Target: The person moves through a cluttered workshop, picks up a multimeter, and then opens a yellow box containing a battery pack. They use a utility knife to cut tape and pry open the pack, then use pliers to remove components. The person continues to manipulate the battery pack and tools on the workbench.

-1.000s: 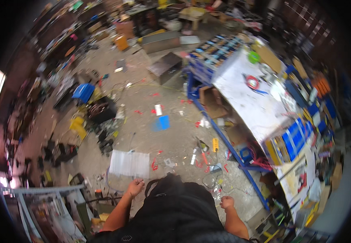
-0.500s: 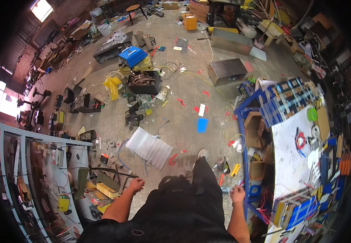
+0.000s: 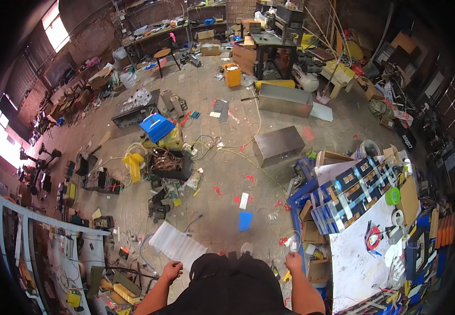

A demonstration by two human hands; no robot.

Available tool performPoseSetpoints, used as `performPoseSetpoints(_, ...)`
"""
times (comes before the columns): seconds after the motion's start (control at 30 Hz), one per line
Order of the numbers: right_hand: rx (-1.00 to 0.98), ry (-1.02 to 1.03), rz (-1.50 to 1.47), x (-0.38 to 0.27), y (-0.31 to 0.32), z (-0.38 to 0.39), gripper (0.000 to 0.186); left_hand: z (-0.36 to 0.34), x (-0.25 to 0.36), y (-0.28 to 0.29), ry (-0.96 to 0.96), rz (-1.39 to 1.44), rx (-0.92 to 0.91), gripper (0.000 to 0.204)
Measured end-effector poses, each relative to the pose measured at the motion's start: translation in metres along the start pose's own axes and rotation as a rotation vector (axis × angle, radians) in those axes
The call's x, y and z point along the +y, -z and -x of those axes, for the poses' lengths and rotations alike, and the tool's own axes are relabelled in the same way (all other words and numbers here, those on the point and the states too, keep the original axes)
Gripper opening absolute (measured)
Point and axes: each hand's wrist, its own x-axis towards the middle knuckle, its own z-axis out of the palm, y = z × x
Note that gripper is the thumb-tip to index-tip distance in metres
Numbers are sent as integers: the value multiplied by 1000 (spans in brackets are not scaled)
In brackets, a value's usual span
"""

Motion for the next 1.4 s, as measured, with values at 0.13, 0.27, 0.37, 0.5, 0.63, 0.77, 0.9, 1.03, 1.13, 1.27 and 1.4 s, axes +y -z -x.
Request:
performPoseSetpoints(0.13, 116, 312, 292, -103, -17, -81, 38, -9, 79, -26, -133, -14, -47, 47)
performPoseSetpoints(0.27, -37, 548, 438, -281, -21, -86, 43, -25, 113, -32, -105, -12, -47, 47)
performPoseSetpoints(0.37, -182, 716, 560, -374, -14, -88, 43, -48, 100, -22, 7, 2, -36, 48)
performPoseSetpoints(0.5, -260, 815, 676, -449, 16, -77, 43, -87, 71, 3, 118, 17, 5, 40)
performPoseSetpoints(0.63, -255, 773, 717, -448, 57, -83, 39, -135, 57, 34, 246, 120, -71, 32)
performPoseSetpoints(0.77, -303, 516, 794, -422, 74, -51, 40, -190, 94, 37, 282, 126, -13, 27)
performPoseSetpoints(0.9, -444, 336, 470, -351, 39, -66, 43, -252, 191, 61, 180, 7, -8, 28)
performPoseSetpoints(1.03, -350, 277, 315, -364, -17, -127, 45, -315, 323, 64, -21, -136, 78, 42)
performPoseSetpoints(1.13, -253, 429, 480, -479, -46, -157, 43, -358, 405, 59, -190, -364, 122, 49)
performPoseSetpoints(1.27, -225, 407, 390, -576, -69, -256, 44, -398, 508, 28, -145, -152, 115, 44)
performPoseSetpoints(1.4, -191, 555, 442, -699, -99, -367, 46, -426, 561, 5, -43, -73, 77, 43)
